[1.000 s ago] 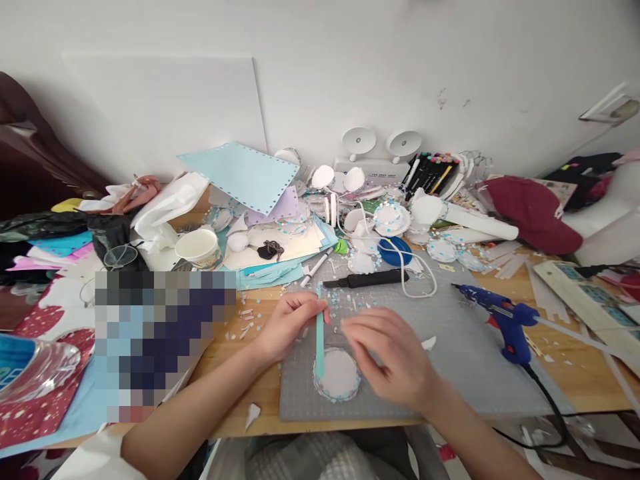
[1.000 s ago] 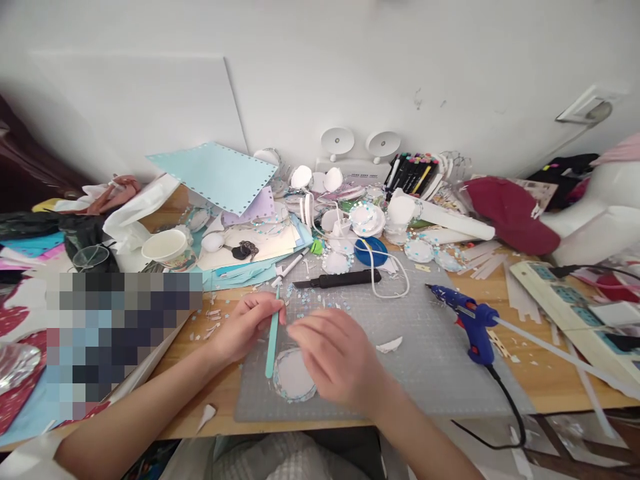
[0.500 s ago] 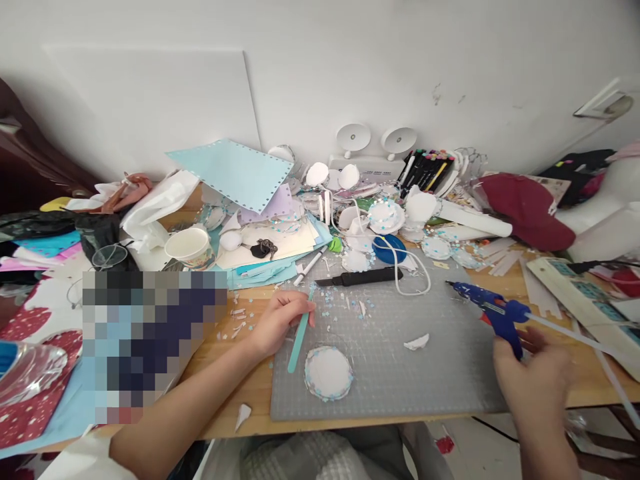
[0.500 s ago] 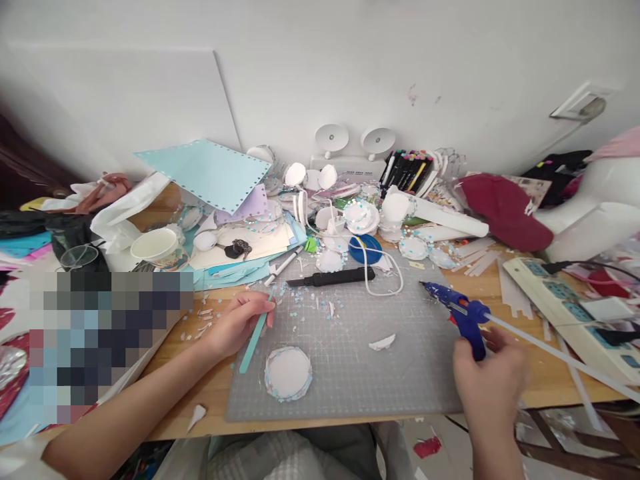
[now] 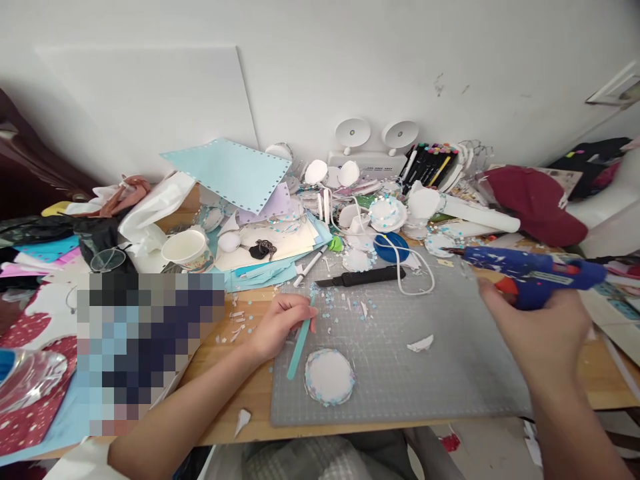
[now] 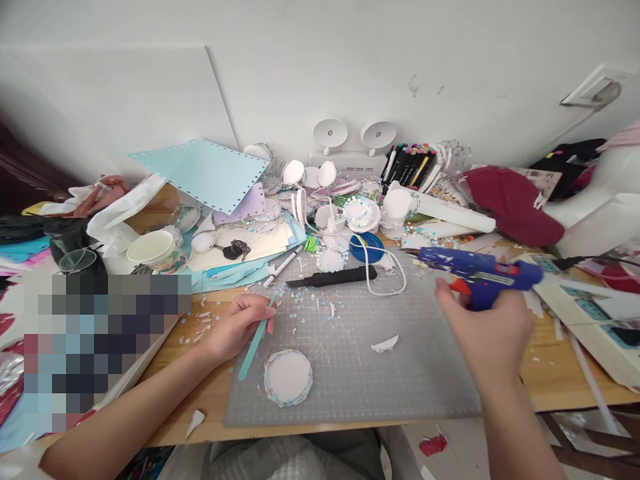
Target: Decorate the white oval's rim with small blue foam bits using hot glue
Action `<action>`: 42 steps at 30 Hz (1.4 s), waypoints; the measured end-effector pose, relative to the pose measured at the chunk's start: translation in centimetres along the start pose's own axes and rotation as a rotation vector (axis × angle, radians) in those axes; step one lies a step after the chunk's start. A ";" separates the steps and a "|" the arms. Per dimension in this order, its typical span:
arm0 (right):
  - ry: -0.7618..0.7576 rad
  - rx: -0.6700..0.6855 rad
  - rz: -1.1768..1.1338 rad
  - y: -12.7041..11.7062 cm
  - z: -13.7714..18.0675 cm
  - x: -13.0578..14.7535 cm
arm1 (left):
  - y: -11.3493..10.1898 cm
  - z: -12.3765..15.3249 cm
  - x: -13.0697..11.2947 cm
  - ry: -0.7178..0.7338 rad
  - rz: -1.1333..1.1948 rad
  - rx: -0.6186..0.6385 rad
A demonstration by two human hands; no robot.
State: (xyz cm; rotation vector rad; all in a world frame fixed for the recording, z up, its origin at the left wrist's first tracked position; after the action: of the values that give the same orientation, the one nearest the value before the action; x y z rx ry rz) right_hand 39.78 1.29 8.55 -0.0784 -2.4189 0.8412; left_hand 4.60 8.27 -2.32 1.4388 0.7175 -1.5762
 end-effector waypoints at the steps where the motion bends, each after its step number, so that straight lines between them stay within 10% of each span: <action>1: -0.028 0.014 -0.051 0.7 0.0 1.5 | 0.1 0.0 0.0 -0.008 -0.011 0.008; 9: -0.373 0.218 -0.396 6.7 5.8 12.2 | 0.1 0.3 0.3 -0.005 -0.060 0.049; 42: -0.478 0.312 -0.312 7.7 8.2 12.7 | 1.1 0.3 -0.1 -0.016 -0.110 0.163</action>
State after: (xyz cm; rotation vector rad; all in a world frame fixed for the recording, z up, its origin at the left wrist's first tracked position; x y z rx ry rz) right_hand 23.80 5.88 5.18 0.6715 -2.5866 1.1739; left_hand 5.46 7.56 -1.99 1.5247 0.6812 -1.7631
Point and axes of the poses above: each hand's wrist, its own z-axis away from the middle knuckle, its own y-axis out of the palm, x = y × z, the point moved 9 cm from there along -z, towards the middle knuckle, and after that the axes turned 1 degree about y, right-handed, at the moved point
